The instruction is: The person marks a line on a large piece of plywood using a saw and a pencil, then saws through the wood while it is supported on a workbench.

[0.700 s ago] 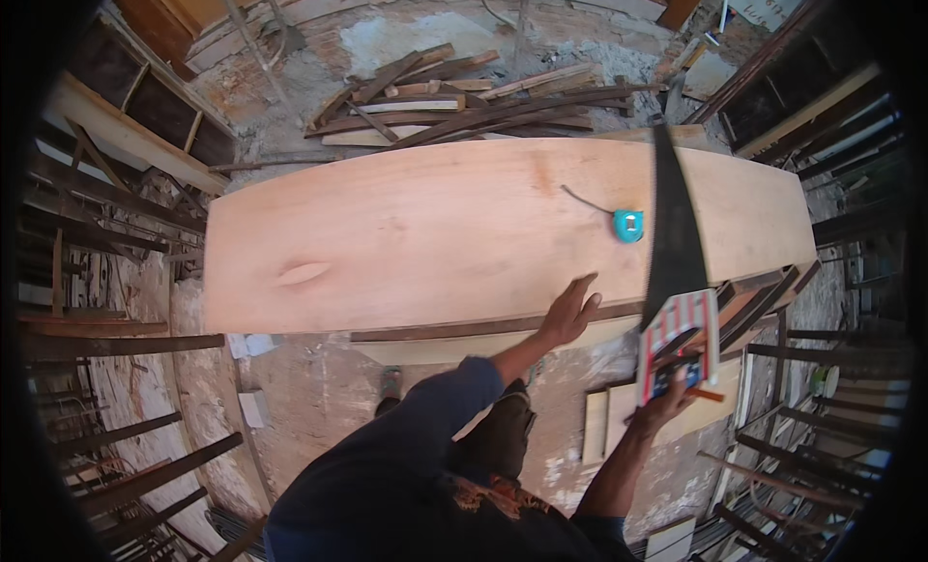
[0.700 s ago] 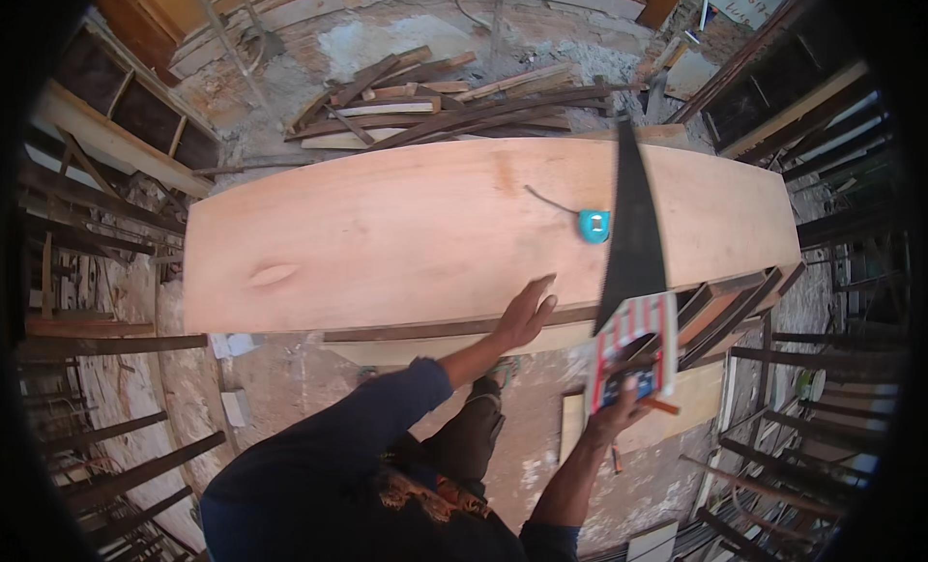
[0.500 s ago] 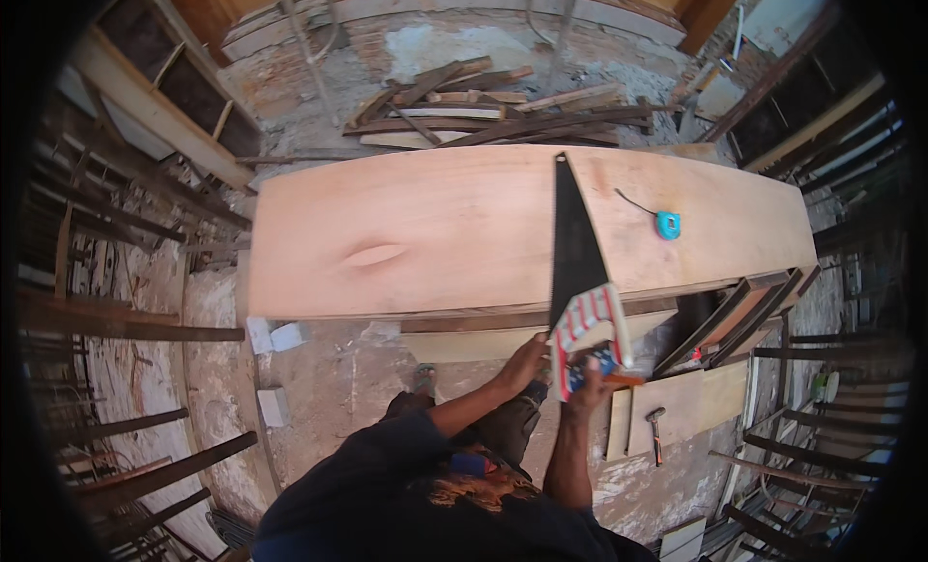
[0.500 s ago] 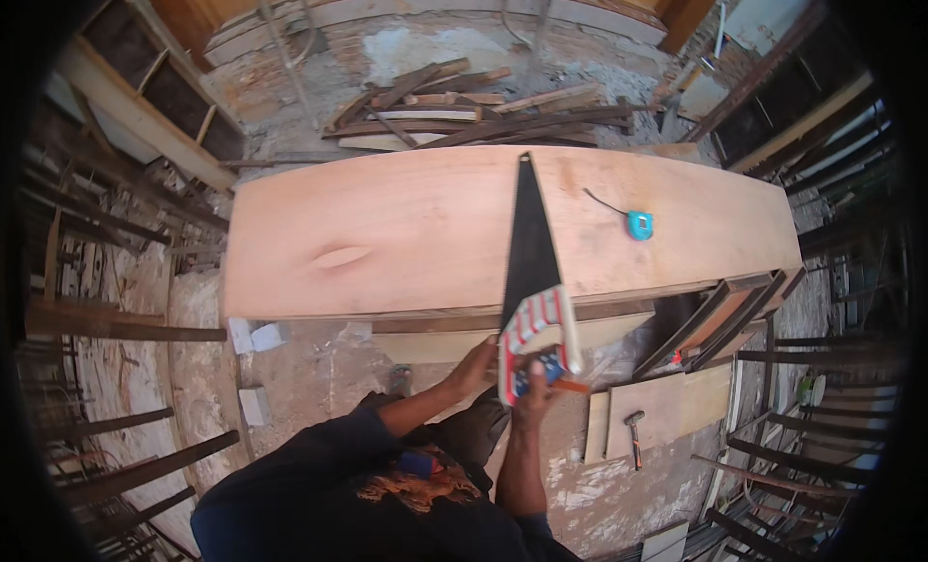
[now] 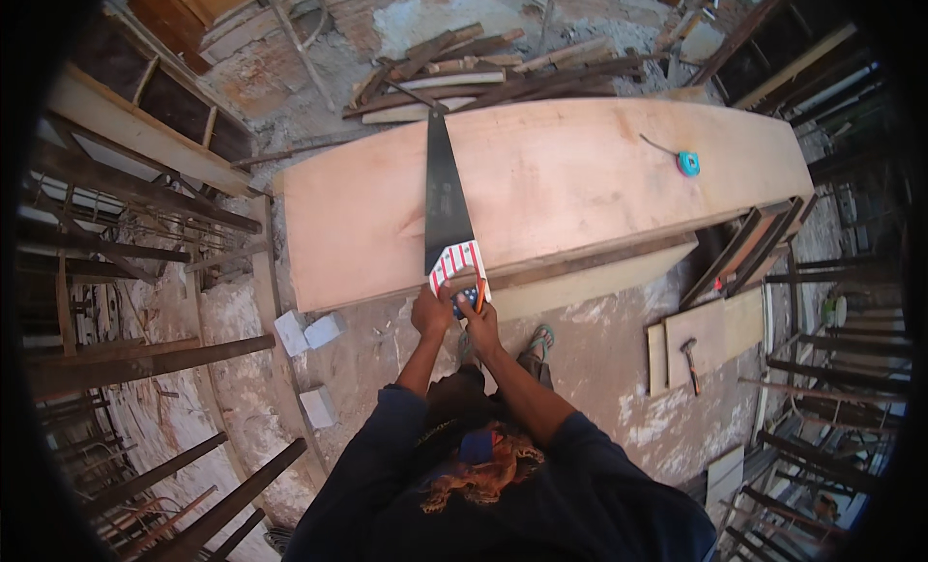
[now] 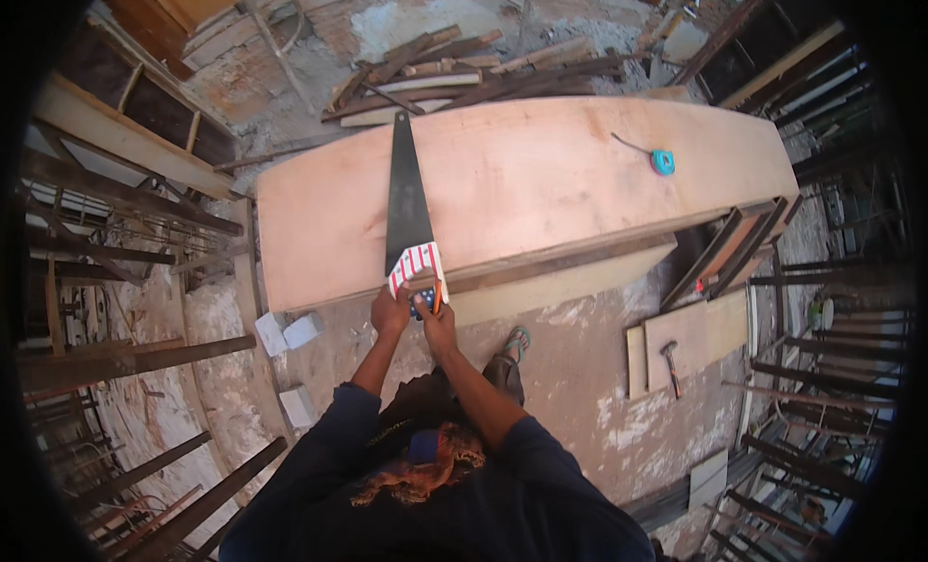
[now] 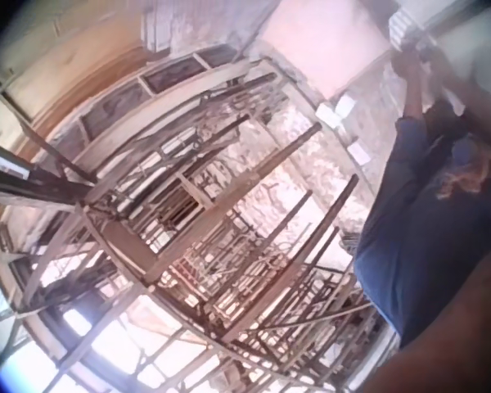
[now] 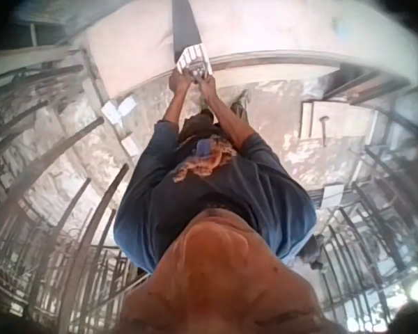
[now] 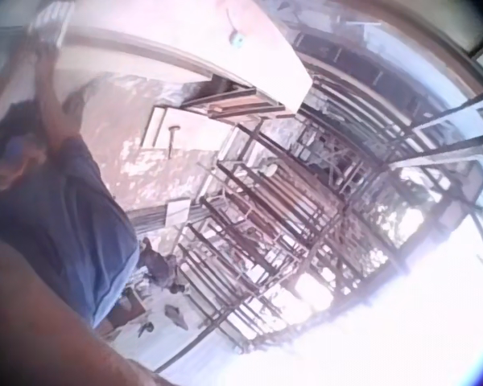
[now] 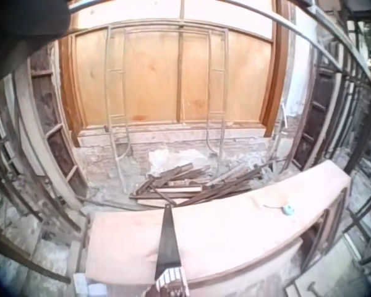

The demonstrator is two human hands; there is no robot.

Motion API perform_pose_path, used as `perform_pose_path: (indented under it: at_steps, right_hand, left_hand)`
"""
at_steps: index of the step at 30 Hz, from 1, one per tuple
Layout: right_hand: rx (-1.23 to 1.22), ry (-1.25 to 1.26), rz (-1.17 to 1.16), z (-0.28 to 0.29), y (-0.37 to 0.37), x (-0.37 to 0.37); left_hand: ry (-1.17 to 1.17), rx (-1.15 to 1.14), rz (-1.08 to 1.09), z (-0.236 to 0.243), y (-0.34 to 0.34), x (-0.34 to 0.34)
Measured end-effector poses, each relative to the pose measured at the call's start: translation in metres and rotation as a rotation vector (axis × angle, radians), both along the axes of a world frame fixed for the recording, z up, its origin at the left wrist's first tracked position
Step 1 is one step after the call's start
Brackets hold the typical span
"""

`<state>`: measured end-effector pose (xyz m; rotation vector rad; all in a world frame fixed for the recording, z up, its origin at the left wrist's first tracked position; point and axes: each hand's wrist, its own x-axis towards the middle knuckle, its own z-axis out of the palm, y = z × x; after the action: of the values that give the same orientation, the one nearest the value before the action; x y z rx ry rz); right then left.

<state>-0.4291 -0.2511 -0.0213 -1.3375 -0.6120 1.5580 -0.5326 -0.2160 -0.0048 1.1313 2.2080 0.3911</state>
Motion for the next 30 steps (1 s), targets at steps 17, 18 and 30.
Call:
perform_pose_path:
  at_steps: [17,18,30]
  right_hand:
    - [-0.428,0.039,0.099,-0.037,0.002,-0.023]
    - [-0.389,0.045,0.021,-0.034,0.002,-0.023]
    - [-0.045,-0.040,-0.140,-0.033,0.016,-0.009]
  left_hand:
    - [-0.076,0.020,-0.018,-0.056,-0.012,-0.045]
    - [-0.072,0.012,-0.020,-0.054,-0.012,-0.041]
    - [-0.099,0.052,-0.114,-0.066,-0.001,-0.028]
